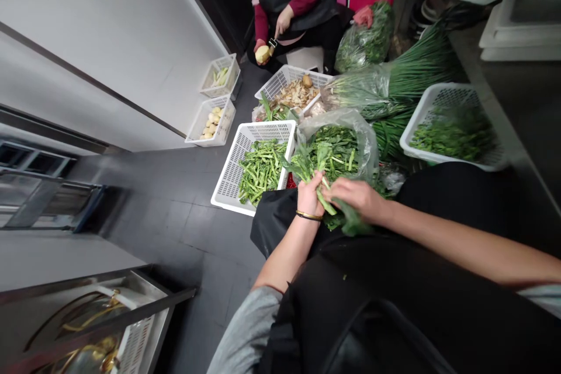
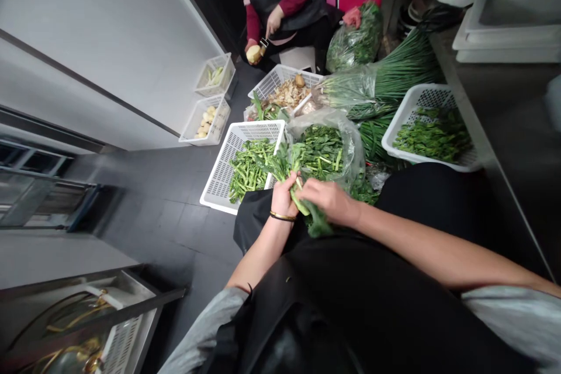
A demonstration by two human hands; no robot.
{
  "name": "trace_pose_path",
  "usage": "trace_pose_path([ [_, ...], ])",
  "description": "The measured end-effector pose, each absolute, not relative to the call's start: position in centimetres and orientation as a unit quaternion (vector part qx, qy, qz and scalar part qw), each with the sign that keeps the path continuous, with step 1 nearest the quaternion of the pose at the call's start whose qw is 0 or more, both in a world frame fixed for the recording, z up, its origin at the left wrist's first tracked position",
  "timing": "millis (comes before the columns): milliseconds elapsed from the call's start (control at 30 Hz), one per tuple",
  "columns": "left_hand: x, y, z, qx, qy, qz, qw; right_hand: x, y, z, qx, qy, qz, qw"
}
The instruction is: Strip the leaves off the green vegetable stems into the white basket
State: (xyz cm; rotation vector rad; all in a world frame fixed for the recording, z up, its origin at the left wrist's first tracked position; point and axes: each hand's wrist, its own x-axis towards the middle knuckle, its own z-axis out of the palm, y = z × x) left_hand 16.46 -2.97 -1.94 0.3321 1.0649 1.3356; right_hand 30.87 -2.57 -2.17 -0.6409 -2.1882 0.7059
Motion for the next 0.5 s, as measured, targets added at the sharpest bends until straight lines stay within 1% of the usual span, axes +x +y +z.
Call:
trace_pose_path([
  [33, 16.3, -2.9, -1.8, 0.125, 0.471, 0.585, 0.648, 31.0, -3.2, -2.1, -0.222, -0.851, 0.292, 0.375],
  [67, 16.1, -2.8, -1.7, 0.11, 0.473, 0.578, 0.656, 31.3, -3.6, -2.0, -0.229, -0.835, 0.327, 0.379],
  [133, 15.8, -2.7, -1.5, 0.096, 0.472, 0.558, 0.676, 31.6, -3.3, -1.8, -0.317, -0.775, 0.404, 0.369],
  [200, 15.9, -2.9, -1.3, 0.106, 0.463, 0.539, 0.695, 31.6, -1.8, -1.7, -0.405, -0.726, 0.448, 0.331],
  [267, 16.3, -3.2, -1.3, 0.136, 0.454, 0.522, 0.709, 31.1, 0.2, -1.6, -0.435, -0.708, 0.47, 0.296],
  [300, 16.6, -3.4, -1.3, 0.153, 0.453, 0.518, 0.709, 30.8, 1.0, -1.6, -0.441, -0.704, 0.472, 0.294],
  [367, 17.1, -3.6, -1.3, 0.174, 0.462, 0.528, 0.692, 30.0, 1.6, -1.6, -0.449, -0.711, 0.442, 0.312],
  [433, 17.4, -3.6, -1.6, 0.166, 0.484, 0.562, 0.65, 29.4, 0.8, -1.6, -0.451, -0.747, 0.345, 0.347],
  [500, 17.4, -3.4, -1.9, 0.137, 0.505, 0.598, 0.607, 29.3, -0.8, -1.5, -0.406, -0.808, 0.239, 0.354],
])
